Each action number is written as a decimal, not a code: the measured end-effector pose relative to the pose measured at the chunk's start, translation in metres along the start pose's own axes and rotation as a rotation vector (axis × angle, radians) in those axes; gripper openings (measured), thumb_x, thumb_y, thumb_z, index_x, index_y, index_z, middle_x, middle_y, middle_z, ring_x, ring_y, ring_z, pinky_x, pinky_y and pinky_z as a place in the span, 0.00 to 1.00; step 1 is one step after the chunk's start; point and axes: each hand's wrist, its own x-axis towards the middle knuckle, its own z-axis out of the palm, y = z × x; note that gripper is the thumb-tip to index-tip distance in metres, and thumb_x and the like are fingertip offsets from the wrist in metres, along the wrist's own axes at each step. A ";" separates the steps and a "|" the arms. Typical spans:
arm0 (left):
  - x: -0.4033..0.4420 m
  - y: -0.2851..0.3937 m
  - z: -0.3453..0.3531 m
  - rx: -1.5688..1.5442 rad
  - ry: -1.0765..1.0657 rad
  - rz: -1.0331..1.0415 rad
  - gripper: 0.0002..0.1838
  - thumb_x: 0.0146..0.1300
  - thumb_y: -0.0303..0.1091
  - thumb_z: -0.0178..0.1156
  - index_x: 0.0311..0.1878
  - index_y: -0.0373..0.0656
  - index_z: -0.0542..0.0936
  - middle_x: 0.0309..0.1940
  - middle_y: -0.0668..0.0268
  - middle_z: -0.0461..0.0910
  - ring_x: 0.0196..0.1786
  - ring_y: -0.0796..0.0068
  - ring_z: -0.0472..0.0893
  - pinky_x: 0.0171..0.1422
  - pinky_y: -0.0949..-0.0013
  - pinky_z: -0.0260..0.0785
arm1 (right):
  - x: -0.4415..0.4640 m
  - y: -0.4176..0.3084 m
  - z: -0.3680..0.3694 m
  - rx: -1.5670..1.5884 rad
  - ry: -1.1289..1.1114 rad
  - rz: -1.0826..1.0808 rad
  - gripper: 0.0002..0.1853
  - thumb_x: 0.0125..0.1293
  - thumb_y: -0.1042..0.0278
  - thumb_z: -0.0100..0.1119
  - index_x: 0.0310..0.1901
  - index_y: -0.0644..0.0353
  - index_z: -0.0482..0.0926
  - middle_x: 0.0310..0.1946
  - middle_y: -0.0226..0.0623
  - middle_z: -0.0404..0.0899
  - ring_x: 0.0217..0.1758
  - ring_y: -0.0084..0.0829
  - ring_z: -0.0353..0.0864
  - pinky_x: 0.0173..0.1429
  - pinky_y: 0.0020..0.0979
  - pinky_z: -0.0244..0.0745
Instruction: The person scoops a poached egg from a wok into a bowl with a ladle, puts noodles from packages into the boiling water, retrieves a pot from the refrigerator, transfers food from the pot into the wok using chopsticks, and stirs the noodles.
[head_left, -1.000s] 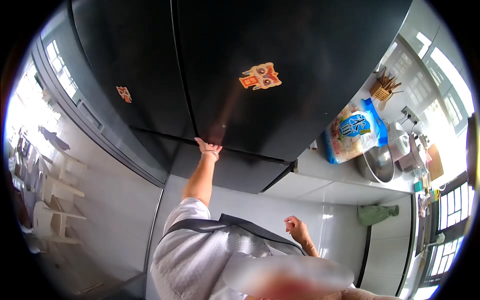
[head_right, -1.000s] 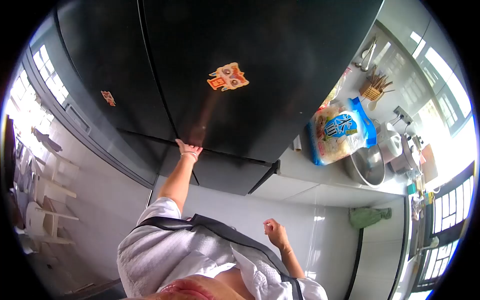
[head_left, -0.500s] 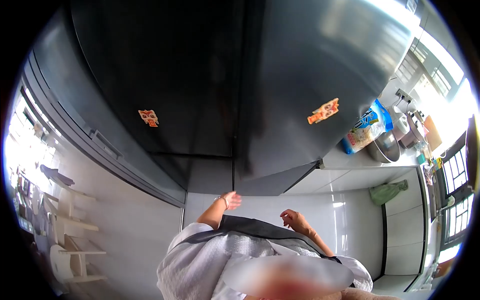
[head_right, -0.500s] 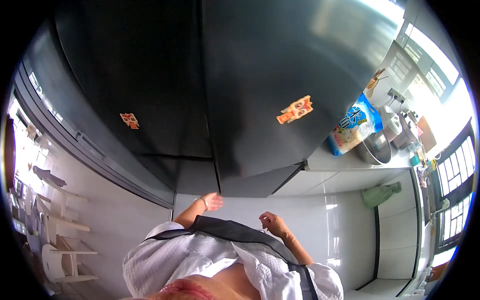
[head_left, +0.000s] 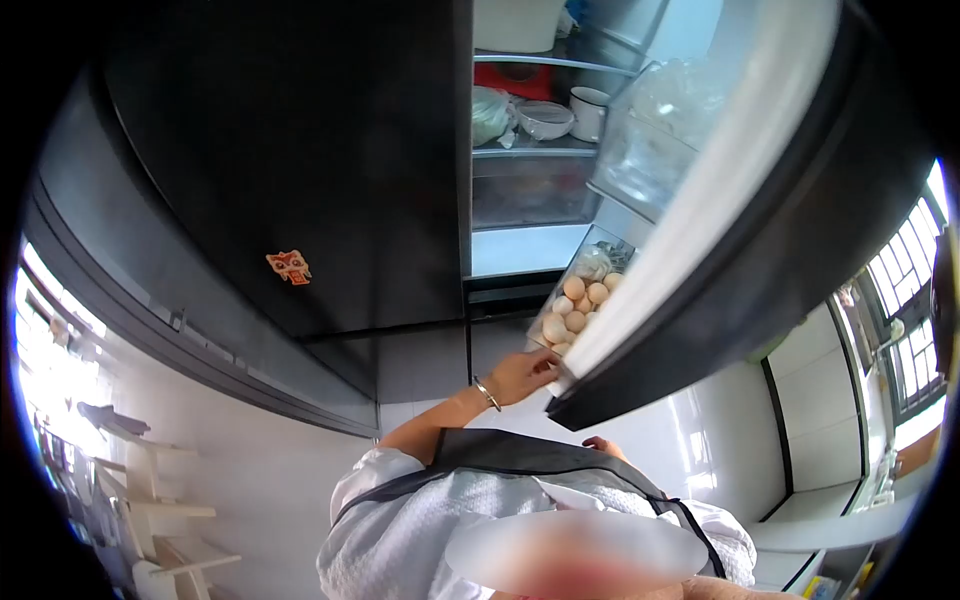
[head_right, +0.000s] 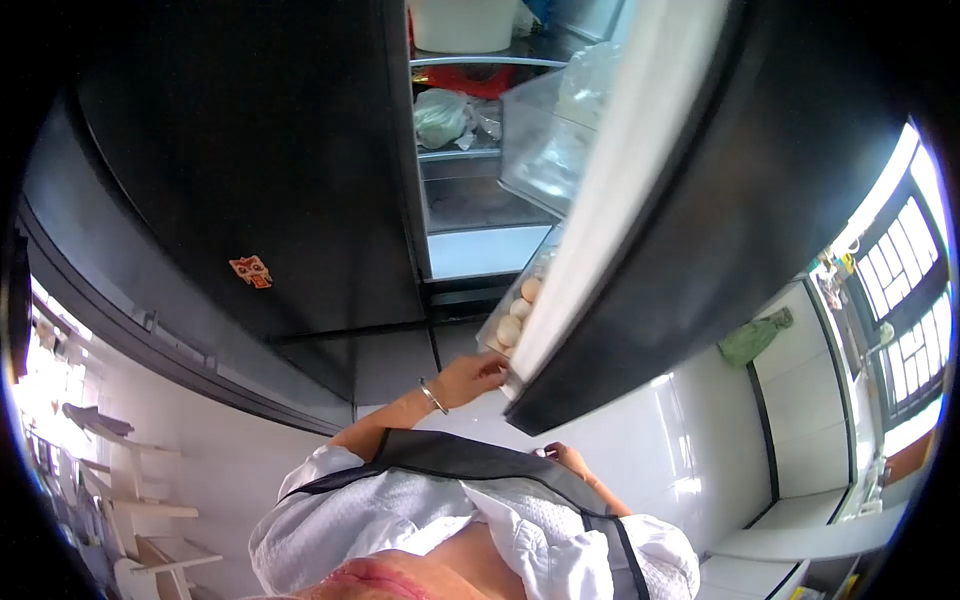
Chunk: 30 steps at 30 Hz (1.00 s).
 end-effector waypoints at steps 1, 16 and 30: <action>0.001 0.004 0.001 0.039 -0.093 0.010 0.16 0.61 0.39 0.55 0.50 0.44 0.74 0.35 0.62 0.79 0.36 0.74 0.77 0.43 0.70 0.70 | -0.004 -0.005 0.003 0.031 -0.017 0.079 0.21 0.54 0.59 0.62 0.50 0.51 0.75 0.37 0.37 0.80 0.42 0.29 0.79 0.46 0.28 0.72; 0.034 0.118 -0.194 -0.210 0.053 0.282 0.11 0.64 0.35 0.52 0.45 0.42 0.77 0.27 0.69 0.78 0.32 0.81 0.77 0.37 0.79 0.71 | 0.019 -0.274 -0.025 0.189 0.183 -0.607 0.13 0.63 0.63 0.52 0.44 0.61 0.73 0.34 0.45 0.77 0.39 0.42 0.78 0.42 0.34 0.71; 0.145 0.223 -0.279 -0.139 0.821 0.483 0.17 0.62 0.39 0.53 0.51 0.39 0.72 0.36 0.64 0.75 0.38 0.76 0.75 0.36 0.74 0.69 | 0.122 -0.500 -0.282 0.767 0.547 -1.112 0.11 0.61 0.65 0.51 0.41 0.63 0.74 0.34 0.35 0.76 0.35 0.26 0.78 0.33 0.25 0.73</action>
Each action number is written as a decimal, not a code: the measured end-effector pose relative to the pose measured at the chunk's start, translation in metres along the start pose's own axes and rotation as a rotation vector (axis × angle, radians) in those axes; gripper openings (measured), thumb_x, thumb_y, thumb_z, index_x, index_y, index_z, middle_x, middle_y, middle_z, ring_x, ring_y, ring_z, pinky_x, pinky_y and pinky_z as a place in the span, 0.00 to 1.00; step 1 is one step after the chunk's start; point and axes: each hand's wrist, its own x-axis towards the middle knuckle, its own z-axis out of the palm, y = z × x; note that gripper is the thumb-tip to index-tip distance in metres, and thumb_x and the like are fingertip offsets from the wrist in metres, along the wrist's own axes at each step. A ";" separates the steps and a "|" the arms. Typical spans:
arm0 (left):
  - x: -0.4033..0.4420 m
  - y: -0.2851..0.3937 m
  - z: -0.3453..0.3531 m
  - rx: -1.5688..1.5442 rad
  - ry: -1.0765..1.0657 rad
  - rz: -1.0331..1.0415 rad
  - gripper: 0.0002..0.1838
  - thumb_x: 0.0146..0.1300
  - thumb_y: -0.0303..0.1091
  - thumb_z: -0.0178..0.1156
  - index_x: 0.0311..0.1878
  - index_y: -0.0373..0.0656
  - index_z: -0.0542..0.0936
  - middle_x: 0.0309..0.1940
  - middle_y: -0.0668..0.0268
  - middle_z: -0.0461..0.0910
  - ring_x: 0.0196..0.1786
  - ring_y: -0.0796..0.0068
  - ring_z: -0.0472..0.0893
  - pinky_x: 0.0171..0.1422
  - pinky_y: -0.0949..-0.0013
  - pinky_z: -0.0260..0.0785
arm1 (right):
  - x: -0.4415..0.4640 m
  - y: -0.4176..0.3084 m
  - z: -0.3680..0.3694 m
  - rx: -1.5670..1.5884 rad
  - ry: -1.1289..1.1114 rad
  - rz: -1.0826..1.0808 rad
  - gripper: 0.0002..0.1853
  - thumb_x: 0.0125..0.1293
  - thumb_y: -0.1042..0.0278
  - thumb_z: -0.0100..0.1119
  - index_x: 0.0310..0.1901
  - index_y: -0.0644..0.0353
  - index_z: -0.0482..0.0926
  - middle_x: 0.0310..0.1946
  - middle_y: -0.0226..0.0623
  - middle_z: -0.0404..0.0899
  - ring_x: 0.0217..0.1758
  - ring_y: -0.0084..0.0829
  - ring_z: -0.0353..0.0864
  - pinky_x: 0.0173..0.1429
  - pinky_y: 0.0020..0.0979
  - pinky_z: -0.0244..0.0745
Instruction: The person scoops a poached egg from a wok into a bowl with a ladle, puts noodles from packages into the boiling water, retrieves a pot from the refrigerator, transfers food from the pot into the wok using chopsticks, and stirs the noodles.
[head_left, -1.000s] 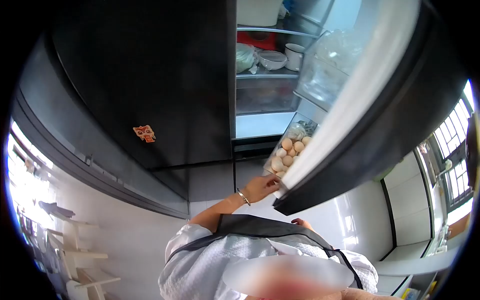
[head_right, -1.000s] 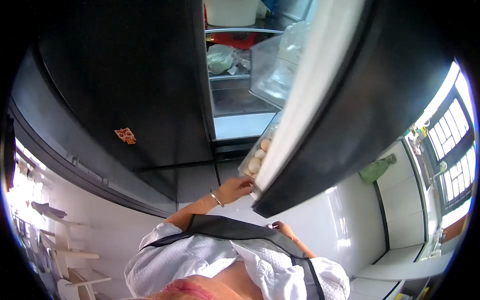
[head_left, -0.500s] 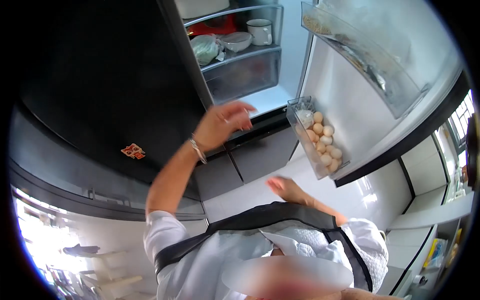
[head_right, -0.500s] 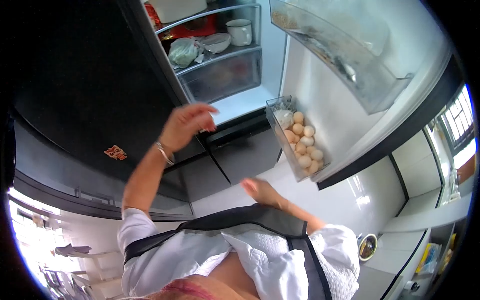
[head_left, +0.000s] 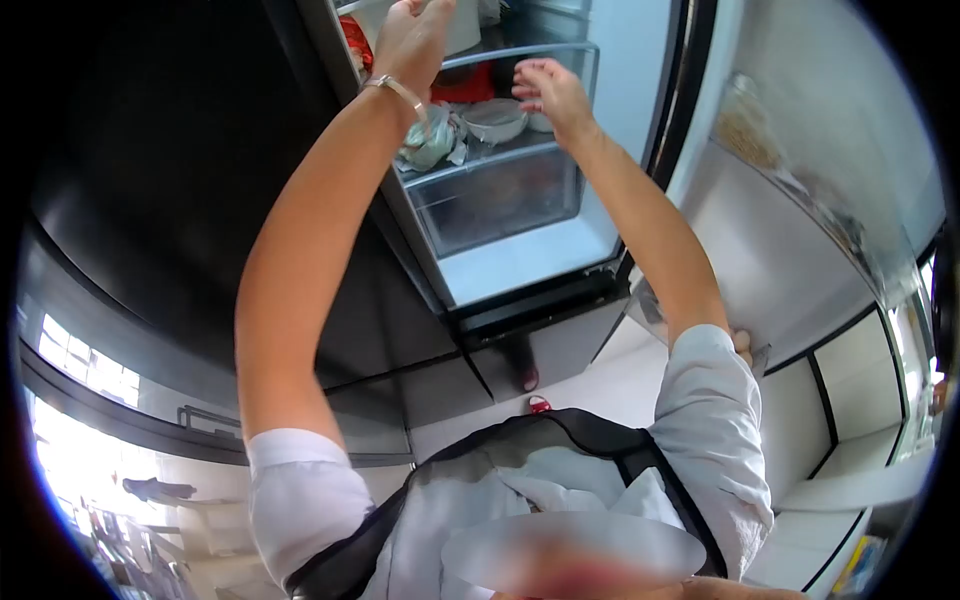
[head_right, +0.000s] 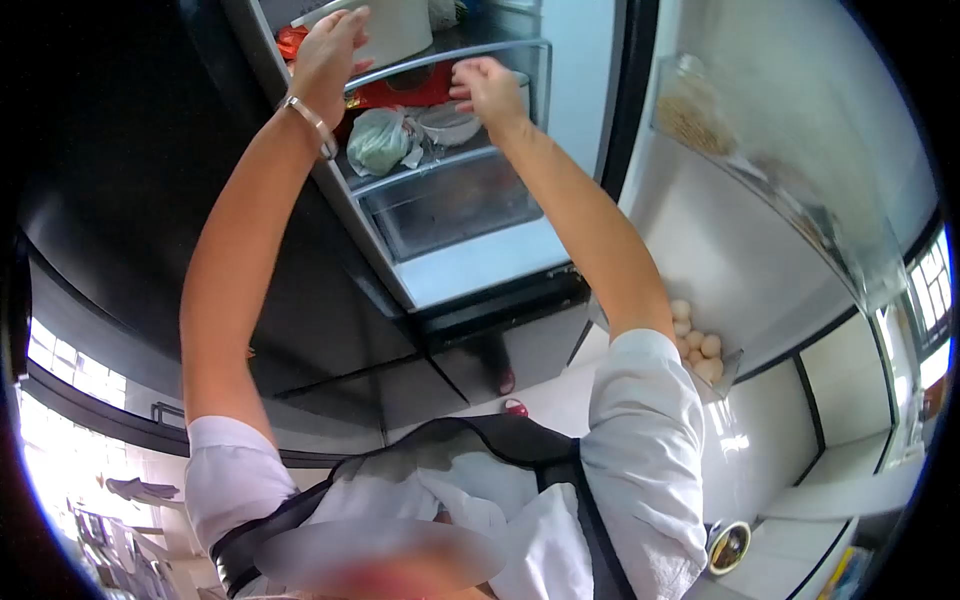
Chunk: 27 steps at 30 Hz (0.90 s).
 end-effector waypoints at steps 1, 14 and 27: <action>0.010 0.001 0.006 0.010 0.143 0.035 0.17 0.61 0.40 0.52 0.48 0.38 0.73 0.35 0.63 0.76 0.37 0.75 0.74 0.38 0.72 0.67 | 0.016 -0.005 0.002 0.042 0.027 0.000 0.14 0.61 0.63 0.51 0.43 0.64 0.73 0.36 0.38 0.76 0.36 0.29 0.78 0.33 0.27 0.74; 0.112 -0.019 -0.049 -0.272 0.829 -0.506 0.22 0.58 0.37 0.45 0.50 0.30 0.73 0.55 0.51 0.69 0.52 0.60 0.75 0.54 0.62 0.68 | 0.146 -0.022 0.047 0.081 0.022 0.216 0.23 0.60 0.48 0.52 0.44 0.62 0.71 0.30 0.33 0.71 0.30 0.25 0.71 0.34 0.29 0.70; 0.098 -0.024 -0.030 -0.640 0.781 -0.274 0.23 0.54 0.34 0.52 0.50 0.28 0.66 0.49 0.51 0.71 0.44 0.62 0.77 0.51 0.61 0.70 | 0.203 -0.009 0.040 0.596 -0.062 0.190 0.07 0.51 0.65 0.54 0.24 0.58 0.76 0.21 0.31 0.73 0.21 0.29 0.73 0.23 0.33 0.70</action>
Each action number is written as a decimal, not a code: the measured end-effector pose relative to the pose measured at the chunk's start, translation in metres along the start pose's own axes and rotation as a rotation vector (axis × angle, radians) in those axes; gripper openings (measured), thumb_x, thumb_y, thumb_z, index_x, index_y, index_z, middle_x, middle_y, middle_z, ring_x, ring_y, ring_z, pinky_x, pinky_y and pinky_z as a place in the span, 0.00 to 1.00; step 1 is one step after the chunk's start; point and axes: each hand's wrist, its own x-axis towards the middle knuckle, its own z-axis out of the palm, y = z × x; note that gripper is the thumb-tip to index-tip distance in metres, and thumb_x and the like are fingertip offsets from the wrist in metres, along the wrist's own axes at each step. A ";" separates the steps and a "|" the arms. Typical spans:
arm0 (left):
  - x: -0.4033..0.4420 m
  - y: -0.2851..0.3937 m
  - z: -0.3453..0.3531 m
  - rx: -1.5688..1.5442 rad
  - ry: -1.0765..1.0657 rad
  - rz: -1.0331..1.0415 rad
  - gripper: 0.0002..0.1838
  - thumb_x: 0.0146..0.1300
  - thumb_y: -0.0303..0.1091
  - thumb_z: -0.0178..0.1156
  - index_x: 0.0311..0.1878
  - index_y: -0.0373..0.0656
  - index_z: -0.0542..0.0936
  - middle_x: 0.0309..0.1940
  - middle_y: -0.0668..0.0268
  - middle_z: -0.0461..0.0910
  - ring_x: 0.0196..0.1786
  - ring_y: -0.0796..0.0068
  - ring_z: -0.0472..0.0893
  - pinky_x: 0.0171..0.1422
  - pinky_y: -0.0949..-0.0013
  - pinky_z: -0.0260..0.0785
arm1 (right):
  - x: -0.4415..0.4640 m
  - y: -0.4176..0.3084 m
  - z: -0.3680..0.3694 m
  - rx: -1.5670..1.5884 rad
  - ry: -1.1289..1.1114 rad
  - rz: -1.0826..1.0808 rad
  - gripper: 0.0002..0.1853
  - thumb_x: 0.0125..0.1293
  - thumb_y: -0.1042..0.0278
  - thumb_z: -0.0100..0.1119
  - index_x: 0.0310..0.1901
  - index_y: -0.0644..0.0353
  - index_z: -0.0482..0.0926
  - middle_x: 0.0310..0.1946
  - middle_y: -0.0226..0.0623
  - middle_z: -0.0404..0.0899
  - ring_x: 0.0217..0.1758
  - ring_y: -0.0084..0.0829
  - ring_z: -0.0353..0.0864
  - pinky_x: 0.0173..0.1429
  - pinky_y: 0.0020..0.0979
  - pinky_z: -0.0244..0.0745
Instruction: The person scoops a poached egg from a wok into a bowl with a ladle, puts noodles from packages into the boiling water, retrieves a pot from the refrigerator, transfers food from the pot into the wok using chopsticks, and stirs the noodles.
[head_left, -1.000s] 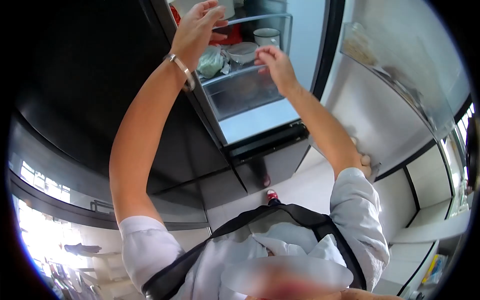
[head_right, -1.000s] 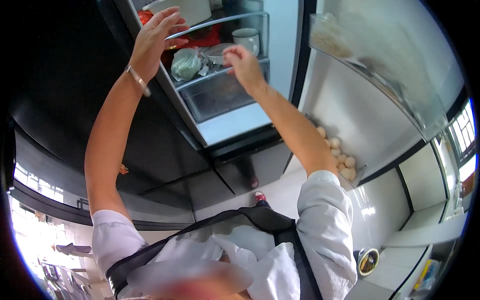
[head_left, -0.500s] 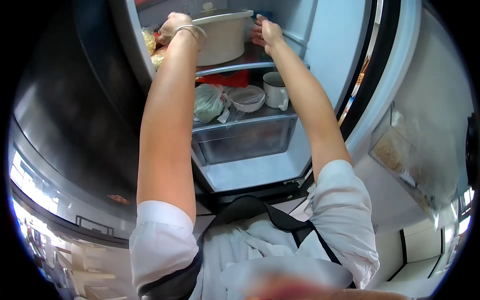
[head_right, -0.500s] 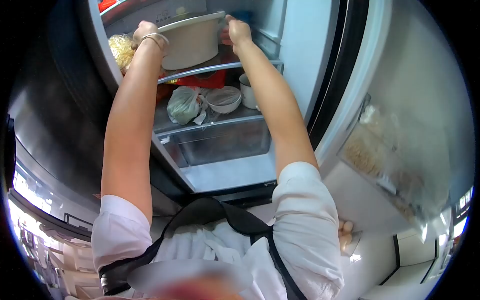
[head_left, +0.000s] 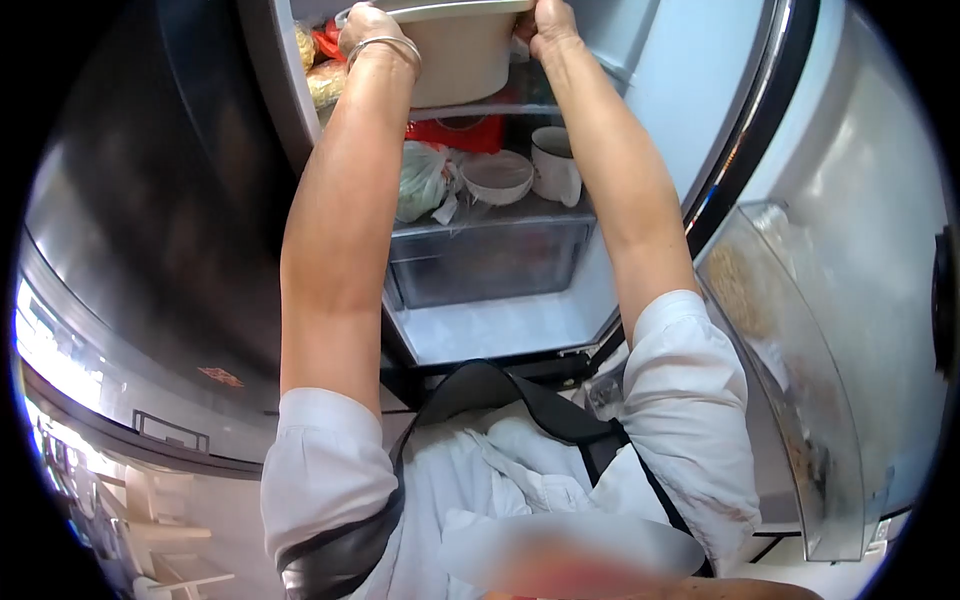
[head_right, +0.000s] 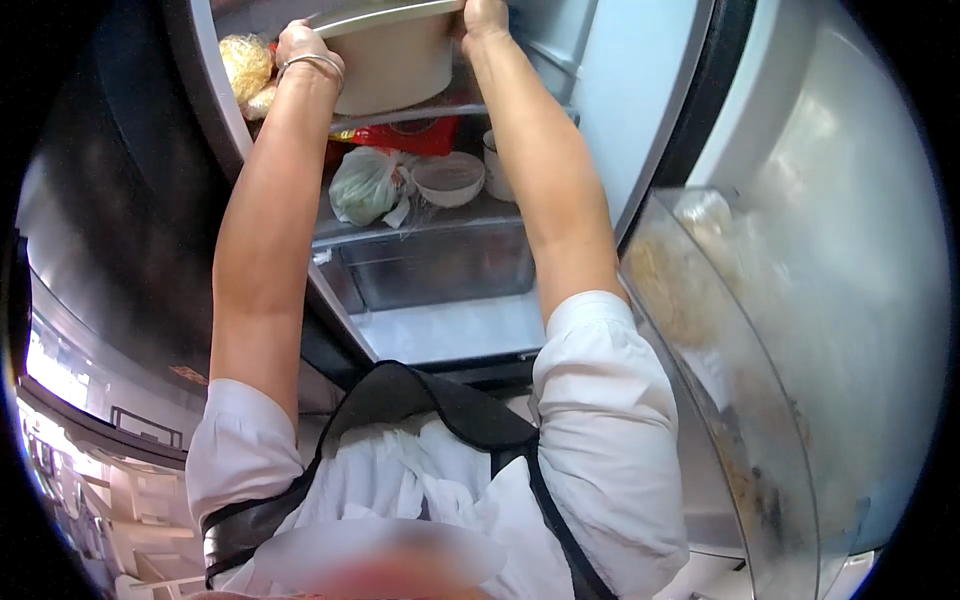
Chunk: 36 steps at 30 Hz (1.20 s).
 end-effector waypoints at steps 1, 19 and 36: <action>0.002 -0.004 0.001 -0.018 0.000 -0.006 0.23 0.54 0.34 0.52 0.50 0.29 0.66 0.49 0.52 0.71 0.45 0.61 0.76 0.52 0.60 0.70 | -0.024 -0.013 0.012 -0.085 0.059 -0.045 0.08 0.51 0.64 0.53 0.26 0.59 0.76 0.21 0.31 0.73 0.21 0.29 0.73 0.23 0.32 0.70; -0.056 -0.017 -0.008 0.009 -0.189 -0.073 0.20 0.54 0.33 0.50 0.50 0.33 0.71 0.49 0.54 0.73 0.48 0.60 0.75 0.52 0.59 0.66 | -0.116 -0.031 0.002 -0.159 0.289 -0.348 0.07 0.49 0.68 0.55 0.19 0.58 0.69 0.14 0.27 0.65 0.13 0.21 0.62 0.15 0.23 0.56; -0.048 -0.022 -0.036 0.029 -0.279 -0.092 0.24 0.57 0.35 0.51 0.55 0.32 0.68 0.53 0.52 0.70 0.52 0.61 0.72 0.57 0.61 0.64 | -0.127 0.001 -0.004 -0.107 0.320 -0.324 0.11 0.53 0.69 0.53 0.16 0.56 0.65 0.09 0.26 0.58 0.09 0.20 0.53 0.13 0.24 0.48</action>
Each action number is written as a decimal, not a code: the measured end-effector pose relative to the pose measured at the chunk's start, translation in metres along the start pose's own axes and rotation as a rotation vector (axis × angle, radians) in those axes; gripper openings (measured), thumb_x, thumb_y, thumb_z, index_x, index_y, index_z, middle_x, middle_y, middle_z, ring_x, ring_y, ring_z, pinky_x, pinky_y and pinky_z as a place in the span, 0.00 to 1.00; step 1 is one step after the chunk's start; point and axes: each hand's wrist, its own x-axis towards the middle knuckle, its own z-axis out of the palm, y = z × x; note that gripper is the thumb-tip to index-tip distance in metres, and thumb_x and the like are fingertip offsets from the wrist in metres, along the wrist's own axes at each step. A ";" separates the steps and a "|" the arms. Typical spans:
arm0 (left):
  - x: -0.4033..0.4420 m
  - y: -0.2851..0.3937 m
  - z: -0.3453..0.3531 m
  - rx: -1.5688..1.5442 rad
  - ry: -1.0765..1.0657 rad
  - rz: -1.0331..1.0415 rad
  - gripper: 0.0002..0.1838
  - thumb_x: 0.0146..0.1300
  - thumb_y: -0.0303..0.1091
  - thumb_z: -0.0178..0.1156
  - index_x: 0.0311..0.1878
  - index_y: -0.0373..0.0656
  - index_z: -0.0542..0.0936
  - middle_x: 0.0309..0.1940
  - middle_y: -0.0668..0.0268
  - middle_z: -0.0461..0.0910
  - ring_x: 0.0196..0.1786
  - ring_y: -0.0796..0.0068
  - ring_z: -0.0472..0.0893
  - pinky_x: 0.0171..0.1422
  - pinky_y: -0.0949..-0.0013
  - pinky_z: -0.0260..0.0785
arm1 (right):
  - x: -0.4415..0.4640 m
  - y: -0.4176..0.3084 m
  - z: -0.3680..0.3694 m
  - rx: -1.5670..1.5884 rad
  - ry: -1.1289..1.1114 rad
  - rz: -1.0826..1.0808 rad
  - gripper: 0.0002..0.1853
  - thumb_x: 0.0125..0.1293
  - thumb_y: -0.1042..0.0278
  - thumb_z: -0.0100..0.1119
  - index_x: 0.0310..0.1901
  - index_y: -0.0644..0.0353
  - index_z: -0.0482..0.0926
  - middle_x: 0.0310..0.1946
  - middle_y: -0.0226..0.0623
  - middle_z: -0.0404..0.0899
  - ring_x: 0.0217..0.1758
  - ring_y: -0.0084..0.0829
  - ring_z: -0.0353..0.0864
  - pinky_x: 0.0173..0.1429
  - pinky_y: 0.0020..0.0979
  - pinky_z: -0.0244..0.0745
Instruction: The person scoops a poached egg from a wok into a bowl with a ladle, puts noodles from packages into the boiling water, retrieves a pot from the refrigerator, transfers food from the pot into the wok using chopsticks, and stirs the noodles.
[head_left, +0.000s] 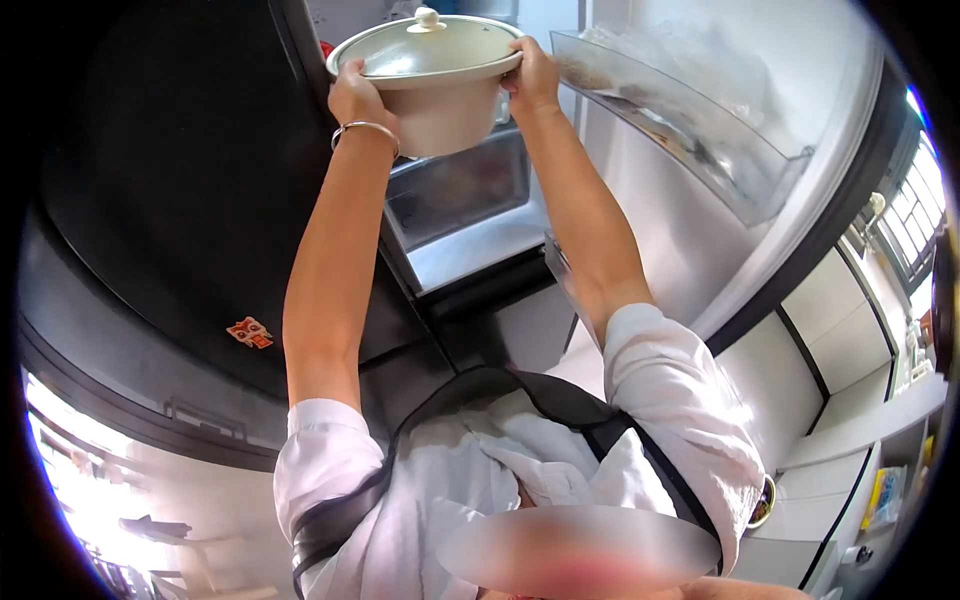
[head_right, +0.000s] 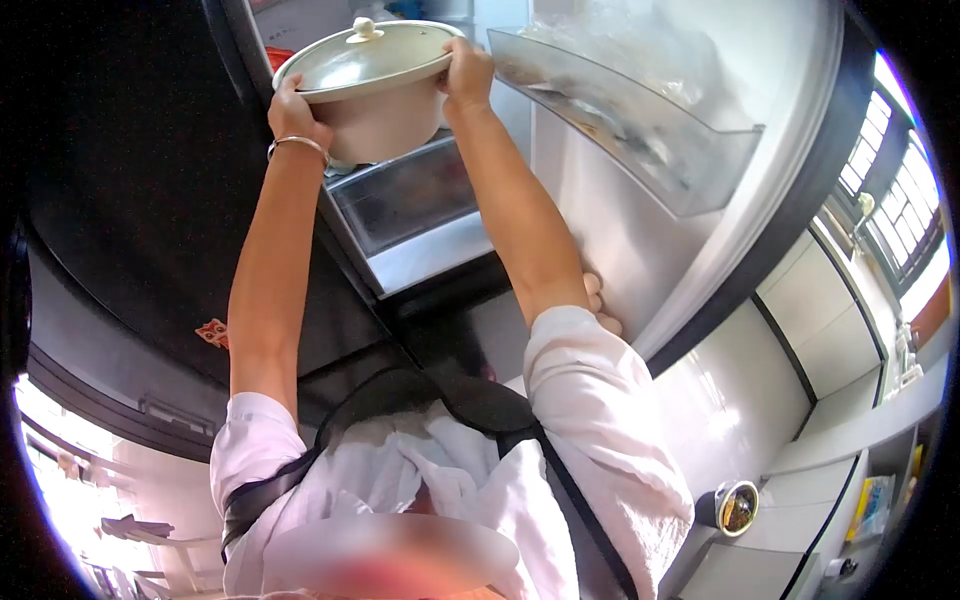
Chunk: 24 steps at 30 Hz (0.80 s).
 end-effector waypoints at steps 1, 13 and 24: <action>0.005 -0.001 -0.003 -0.023 -0.030 0.010 0.24 0.56 0.34 0.52 0.55 0.32 0.68 0.52 0.52 0.70 0.52 0.61 0.72 0.56 0.61 0.65 | -0.002 0.001 0.001 0.001 0.007 0.015 0.11 0.53 0.69 0.52 0.16 0.56 0.65 0.10 0.26 0.58 0.10 0.20 0.54 0.13 0.23 0.48; -0.091 -0.005 -0.081 -0.007 -0.036 -0.161 0.14 0.59 0.31 0.48 0.48 0.37 0.71 0.47 0.60 0.72 0.52 0.67 0.72 0.58 0.66 0.62 | -0.142 -0.028 -0.043 -0.076 0.103 0.168 0.08 0.55 0.70 0.49 0.20 0.58 0.68 0.14 0.25 0.61 0.14 0.19 0.58 0.18 0.22 0.52; -0.248 0.075 -0.127 -0.034 0.087 -0.453 0.16 0.62 0.34 0.49 0.49 0.34 0.71 0.48 0.60 0.74 0.52 0.67 0.73 0.57 0.66 0.64 | -0.311 -0.147 -0.019 -0.201 0.277 0.265 0.20 0.56 0.72 0.45 0.52 0.64 0.66 0.34 0.29 0.71 0.26 0.12 0.65 0.22 0.14 0.57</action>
